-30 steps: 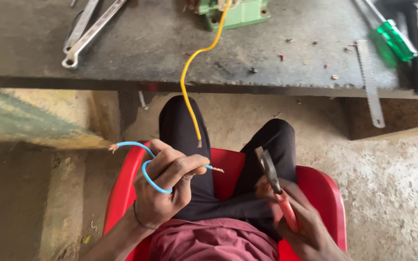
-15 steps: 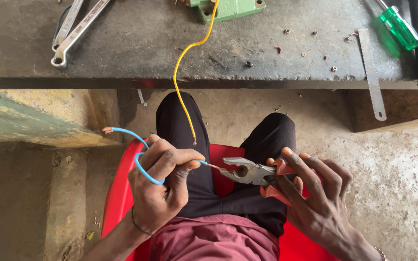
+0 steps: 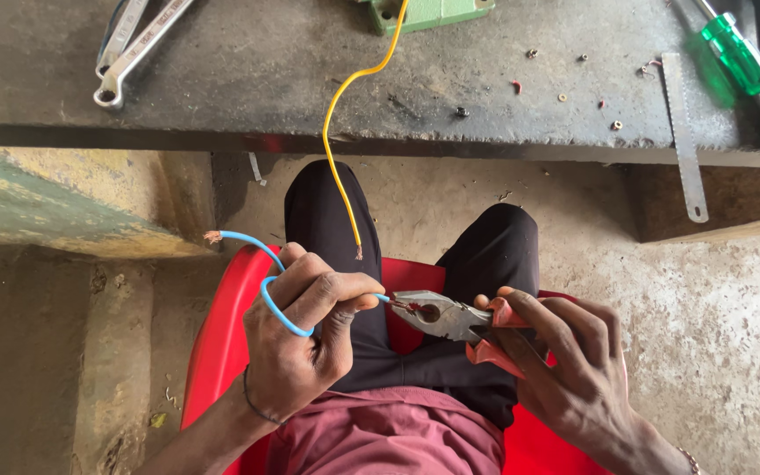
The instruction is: The person strips insulation from yellow and blue wires using pliers, twists the exposed copper strands, and connects them to terminals on a green motor. The person repeats the stripping and twisting process on both wires and secures the connections.
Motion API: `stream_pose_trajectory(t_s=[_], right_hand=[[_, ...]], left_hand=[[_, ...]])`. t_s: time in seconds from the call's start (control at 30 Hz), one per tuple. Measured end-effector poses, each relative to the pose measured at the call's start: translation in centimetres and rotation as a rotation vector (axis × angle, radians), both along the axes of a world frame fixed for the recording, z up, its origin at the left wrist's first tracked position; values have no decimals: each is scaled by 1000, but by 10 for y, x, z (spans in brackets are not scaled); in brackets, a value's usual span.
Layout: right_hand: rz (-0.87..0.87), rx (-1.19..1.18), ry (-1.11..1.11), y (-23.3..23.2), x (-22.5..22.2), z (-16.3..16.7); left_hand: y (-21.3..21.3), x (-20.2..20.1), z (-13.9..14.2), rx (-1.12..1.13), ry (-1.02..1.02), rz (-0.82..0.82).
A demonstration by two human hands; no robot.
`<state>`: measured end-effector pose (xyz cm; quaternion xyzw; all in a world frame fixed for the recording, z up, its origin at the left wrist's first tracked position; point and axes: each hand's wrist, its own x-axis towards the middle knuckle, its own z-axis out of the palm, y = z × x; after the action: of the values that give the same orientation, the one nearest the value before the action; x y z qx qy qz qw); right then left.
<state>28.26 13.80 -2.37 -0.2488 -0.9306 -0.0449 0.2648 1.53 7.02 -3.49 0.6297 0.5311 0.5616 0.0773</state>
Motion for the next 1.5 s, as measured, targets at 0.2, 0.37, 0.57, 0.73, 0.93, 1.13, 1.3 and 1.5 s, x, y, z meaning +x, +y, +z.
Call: stream_pose_trajectory(t_s=[0.2, 0.37, 0.57, 0.73, 0.93, 1.13, 1.3, 1.5], right_hand=[[171, -694, 26, 1, 20, -14], [475, -2215, 243, -2, 56, -30], [229, -2332, 571, -30, 52, -62], [-62, -1143, 384, -23, 35, -42], [-85, 3, -21, -9, 19, -10], [-21, 63, -47, -1, 4, 3], [117, -272, 58, 0, 9, -1], [499, -2231, 290, -3, 47, -28]], left_hand=[[3, -6, 3, 76, 107, -56], [-1, -17, 4, 269, 337, -187], [-2, -25, 1, 180, 134, -117], [-2, -15, 3, 141, 72, 31], [-4, -2, 10, 33, 2, 51], [-3, 0, 10, 58, 17, 29], [-2, -5, 7, 66, 22, -6], [-13, -11, 12, 281, 216, -179]])
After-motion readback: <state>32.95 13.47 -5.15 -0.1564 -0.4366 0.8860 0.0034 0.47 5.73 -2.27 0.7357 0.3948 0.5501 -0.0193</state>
